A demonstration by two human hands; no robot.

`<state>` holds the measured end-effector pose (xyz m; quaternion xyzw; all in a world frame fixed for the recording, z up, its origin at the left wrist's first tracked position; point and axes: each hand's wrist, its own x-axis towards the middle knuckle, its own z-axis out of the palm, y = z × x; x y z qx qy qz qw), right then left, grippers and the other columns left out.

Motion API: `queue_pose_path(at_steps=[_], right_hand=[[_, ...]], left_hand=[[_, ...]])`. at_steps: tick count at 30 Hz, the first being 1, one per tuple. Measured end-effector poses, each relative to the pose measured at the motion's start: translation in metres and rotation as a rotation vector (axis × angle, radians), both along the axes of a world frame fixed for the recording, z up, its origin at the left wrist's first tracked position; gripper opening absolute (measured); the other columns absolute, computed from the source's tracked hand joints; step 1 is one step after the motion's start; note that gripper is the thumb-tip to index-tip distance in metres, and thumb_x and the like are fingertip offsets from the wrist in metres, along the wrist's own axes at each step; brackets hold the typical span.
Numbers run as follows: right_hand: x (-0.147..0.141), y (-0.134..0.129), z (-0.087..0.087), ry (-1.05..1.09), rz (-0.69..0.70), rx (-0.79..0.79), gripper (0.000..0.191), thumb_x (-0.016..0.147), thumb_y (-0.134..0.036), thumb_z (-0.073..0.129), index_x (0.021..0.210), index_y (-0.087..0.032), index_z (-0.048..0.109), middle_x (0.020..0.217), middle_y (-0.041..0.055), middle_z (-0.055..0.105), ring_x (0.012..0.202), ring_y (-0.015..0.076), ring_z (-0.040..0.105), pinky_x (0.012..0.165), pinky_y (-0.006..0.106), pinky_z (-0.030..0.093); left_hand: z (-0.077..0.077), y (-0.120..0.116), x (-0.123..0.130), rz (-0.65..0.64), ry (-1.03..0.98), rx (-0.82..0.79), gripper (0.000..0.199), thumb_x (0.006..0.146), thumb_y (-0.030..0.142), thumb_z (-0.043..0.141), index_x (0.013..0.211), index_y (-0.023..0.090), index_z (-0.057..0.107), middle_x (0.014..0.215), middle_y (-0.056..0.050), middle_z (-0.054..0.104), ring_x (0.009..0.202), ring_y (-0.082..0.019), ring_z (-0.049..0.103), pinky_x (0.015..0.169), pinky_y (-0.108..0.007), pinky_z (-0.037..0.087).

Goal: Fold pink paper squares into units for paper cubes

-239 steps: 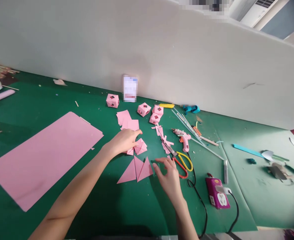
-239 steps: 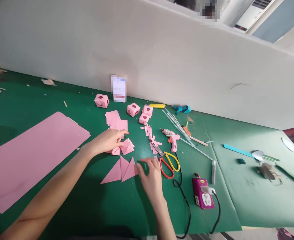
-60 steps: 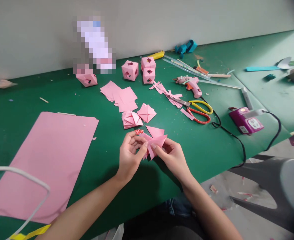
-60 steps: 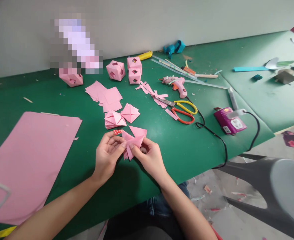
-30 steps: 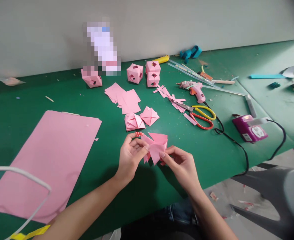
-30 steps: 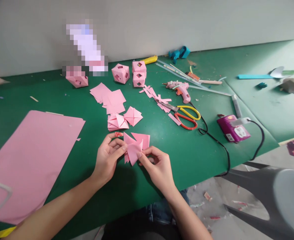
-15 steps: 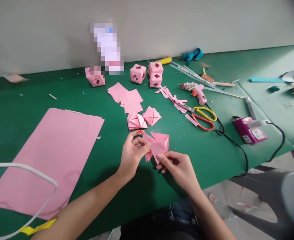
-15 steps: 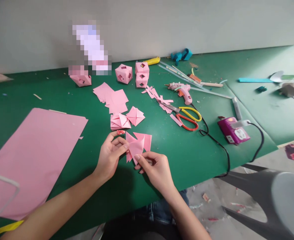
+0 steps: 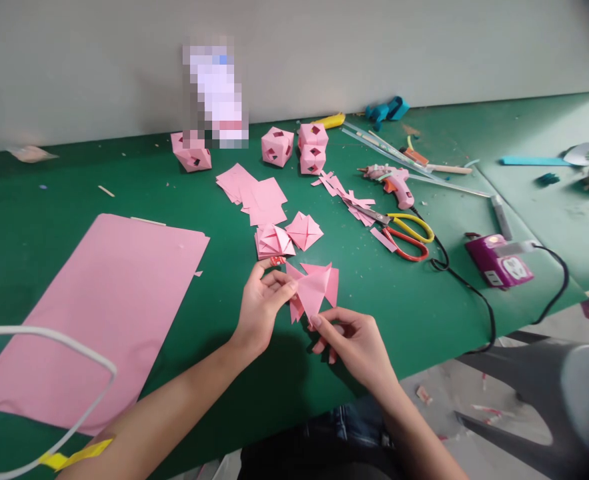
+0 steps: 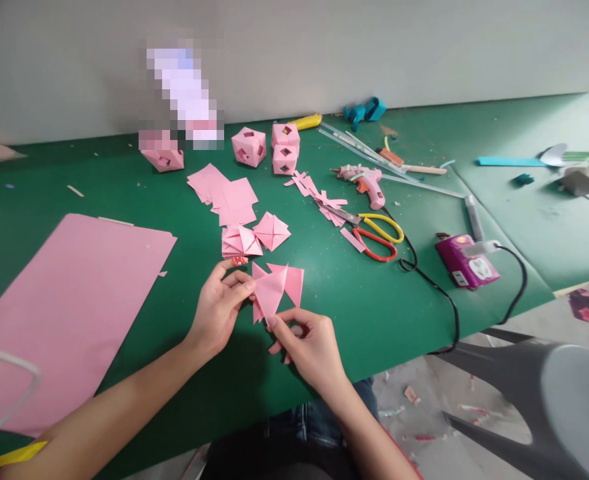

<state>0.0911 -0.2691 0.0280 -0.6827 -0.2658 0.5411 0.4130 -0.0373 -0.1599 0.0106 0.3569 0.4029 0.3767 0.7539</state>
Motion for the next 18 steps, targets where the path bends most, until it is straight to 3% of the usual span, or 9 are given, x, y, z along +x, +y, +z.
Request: queue_pose_path(at_steps=[5,10,18], right_hand=[[-0.0009,-0.0030,-0.0025,-0.030,0.042,0.004,0.039,0.086,-0.054,0.068,0.082,-0.016,0.071,0.054,0.0043,0.070,0.036,0.0088,0.050,0.039,0.019,0.040],[-0.0031,-0.0049,-0.0086,-0.073,0.039,0.068,0.031,0.090,-0.049,0.065,0.084,-0.018,0.064,0.056,0.0017,0.069,0.041,0.0106,0.055,0.041,0.019,0.041],[-0.0066,0.0003,-0.0003,-0.129,0.101,0.070,0.022,0.092,-0.041,0.062,0.084,-0.020,0.061,0.055,0.0005,0.066,0.045,0.0129,0.060,0.042,0.019,0.042]], left_hand=[[0.0010,0.0011,0.0001,-0.001,-0.005,-0.012,0.045,0.078,0.018,0.075,0.115,0.019,0.049,0.073,0.004,0.063,0.063,-0.010,0.058,0.062,-0.023,0.048],[0.0026,0.0027,0.0001,0.021,-0.004,-0.039,0.049,0.076,0.017,0.076,0.116,0.017,0.048,0.073,0.004,0.065,0.063,-0.009,0.057,0.062,-0.021,0.048],[-0.0002,0.0024,-0.0002,0.033,-0.024,-0.006,0.044,0.079,0.017,0.075,0.115,0.018,0.049,0.076,0.004,0.065,0.067,-0.008,0.058,0.065,-0.020,0.048]])
